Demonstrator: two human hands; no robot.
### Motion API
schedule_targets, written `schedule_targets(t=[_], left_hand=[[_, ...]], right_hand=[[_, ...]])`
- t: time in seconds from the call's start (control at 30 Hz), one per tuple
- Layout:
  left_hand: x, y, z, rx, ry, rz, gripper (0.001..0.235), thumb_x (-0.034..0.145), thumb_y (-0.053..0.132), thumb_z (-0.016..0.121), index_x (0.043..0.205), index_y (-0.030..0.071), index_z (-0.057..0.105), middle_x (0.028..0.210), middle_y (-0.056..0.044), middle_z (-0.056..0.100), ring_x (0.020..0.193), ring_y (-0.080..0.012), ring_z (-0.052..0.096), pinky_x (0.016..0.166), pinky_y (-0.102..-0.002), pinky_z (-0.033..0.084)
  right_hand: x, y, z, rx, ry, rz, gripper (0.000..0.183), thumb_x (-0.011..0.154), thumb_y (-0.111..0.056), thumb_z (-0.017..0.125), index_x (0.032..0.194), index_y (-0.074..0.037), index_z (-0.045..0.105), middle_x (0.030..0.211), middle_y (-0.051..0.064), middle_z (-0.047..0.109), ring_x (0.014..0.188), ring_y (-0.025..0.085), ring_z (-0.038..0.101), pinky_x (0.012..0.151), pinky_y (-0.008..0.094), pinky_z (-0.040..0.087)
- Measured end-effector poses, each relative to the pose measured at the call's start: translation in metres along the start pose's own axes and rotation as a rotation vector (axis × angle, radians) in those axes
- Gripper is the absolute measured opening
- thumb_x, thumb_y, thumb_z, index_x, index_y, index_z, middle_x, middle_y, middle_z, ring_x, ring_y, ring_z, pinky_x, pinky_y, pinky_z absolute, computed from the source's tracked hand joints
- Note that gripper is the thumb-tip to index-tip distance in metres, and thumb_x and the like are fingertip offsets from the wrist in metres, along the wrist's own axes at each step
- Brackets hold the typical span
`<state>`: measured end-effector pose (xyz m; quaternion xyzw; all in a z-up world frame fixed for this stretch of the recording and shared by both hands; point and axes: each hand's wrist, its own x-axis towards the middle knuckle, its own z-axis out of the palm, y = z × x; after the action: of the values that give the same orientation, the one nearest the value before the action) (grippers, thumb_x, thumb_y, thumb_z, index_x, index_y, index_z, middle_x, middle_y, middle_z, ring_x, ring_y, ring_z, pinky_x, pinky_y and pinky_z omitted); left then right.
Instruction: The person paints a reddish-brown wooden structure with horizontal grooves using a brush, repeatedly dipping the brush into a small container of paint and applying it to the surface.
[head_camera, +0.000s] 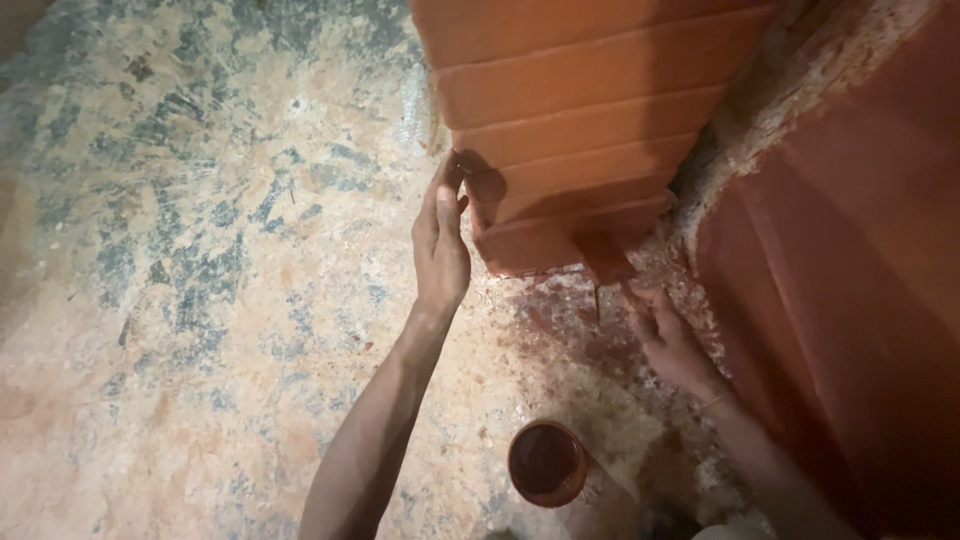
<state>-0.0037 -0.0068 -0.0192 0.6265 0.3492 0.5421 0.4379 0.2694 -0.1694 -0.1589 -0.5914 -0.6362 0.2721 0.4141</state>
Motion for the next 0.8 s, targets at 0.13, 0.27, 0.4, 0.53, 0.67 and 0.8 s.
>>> schedule_targets(t=[0.13, 0.27, 0.4, 0.53, 0.67, 0.8], left_hand=[[-0.001, 0.003, 0.000, 0.033, 0.005, 0.009, 0.071, 0.113, 0.051, 0.032, 0.157, -0.003, 0.040, 0.158, -0.024, 0.050, 0.149, -0.0341, 0.048, 0.125, -0.043, 0.037], [-0.002, 0.006, 0.000, 0.032, -0.002, 0.008, 0.068, 0.113, 0.049, 0.032, 0.158, -0.002, 0.039, 0.159, -0.024, 0.048, 0.150, -0.0345, 0.046, 0.125, -0.044, 0.035], [-0.007, 0.005, 0.005, 0.088, -0.005, -0.375, 0.072, 0.111, 0.045, 0.035, 0.175, 0.012, 0.031, 0.121, -0.046, 0.046, 0.114, -0.0544, 0.047, 0.112, -0.050, 0.043], [-0.005, 0.002, 0.008, 0.078, -0.078, -0.003, 0.068, 0.113, 0.048, 0.034, 0.165, 0.007, 0.020, 0.171, -0.026, 0.025, 0.160, -0.0376, 0.026, 0.130, -0.047, 0.025], [-0.006, 0.002, 0.002, 0.071, -0.140, -0.088, 0.068, 0.110, 0.046, 0.032, 0.166, 0.013, 0.011, 0.171, -0.026, 0.018, 0.158, -0.0378, 0.023, 0.125, -0.048, 0.029], [-0.002, 0.004, -0.001, 0.034, -0.130, -0.120, 0.064, 0.112, 0.044, 0.032, 0.164, 0.011, 0.017, 0.168, -0.028, 0.029, 0.159, -0.0376, 0.029, 0.128, -0.048, 0.028]], right_hand=[[0.017, -0.036, -0.033, 0.152, 0.044, -0.007, 0.042, 0.110, -0.023, 0.038, 0.149, -0.010, 0.049, 0.119, 0.008, 0.060, 0.062, 0.006, 0.047, 0.042, 0.021, 0.044], [0.022, -0.068, -0.064, 0.454, 0.249, -0.115, 0.026, 0.116, -0.027, 0.048, 0.138, -0.015, 0.043, 0.078, -0.003, 0.051, 0.052, 0.003, 0.041, 0.040, 0.021, 0.037], [0.019, -0.068, -0.049, 0.686, 0.485, -0.051, 0.032, 0.115, -0.030, 0.052, 0.143, -0.019, 0.040, 0.080, -0.002, 0.047, 0.051, 0.006, 0.038, 0.035, 0.018, 0.035], [0.016, -0.058, 0.000, 0.837, 0.476, 0.281, 0.035, 0.107, -0.045, 0.053, 0.132, -0.020, 0.049, 0.115, -0.012, 0.062, 0.054, 0.002, 0.037, 0.036, 0.018, 0.033], [0.027, -0.057, 0.046, 0.784, 0.356, 0.487, 0.039, 0.100, -0.056, 0.050, 0.119, -0.021, 0.052, 0.073, -0.007, 0.040, 0.050, 0.003, 0.034, 0.033, 0.019, 0.028], [0.037, -0.056, 0.104, 0.387, -0.002, 0.022, 0.052, 0.110, -0.038, 0.034, 0.155, -0.012, 0.039, 0.064, -0.006, 0.042, 0.044, 0.005, 0.040, 0.032, 0.019, 0.037]])
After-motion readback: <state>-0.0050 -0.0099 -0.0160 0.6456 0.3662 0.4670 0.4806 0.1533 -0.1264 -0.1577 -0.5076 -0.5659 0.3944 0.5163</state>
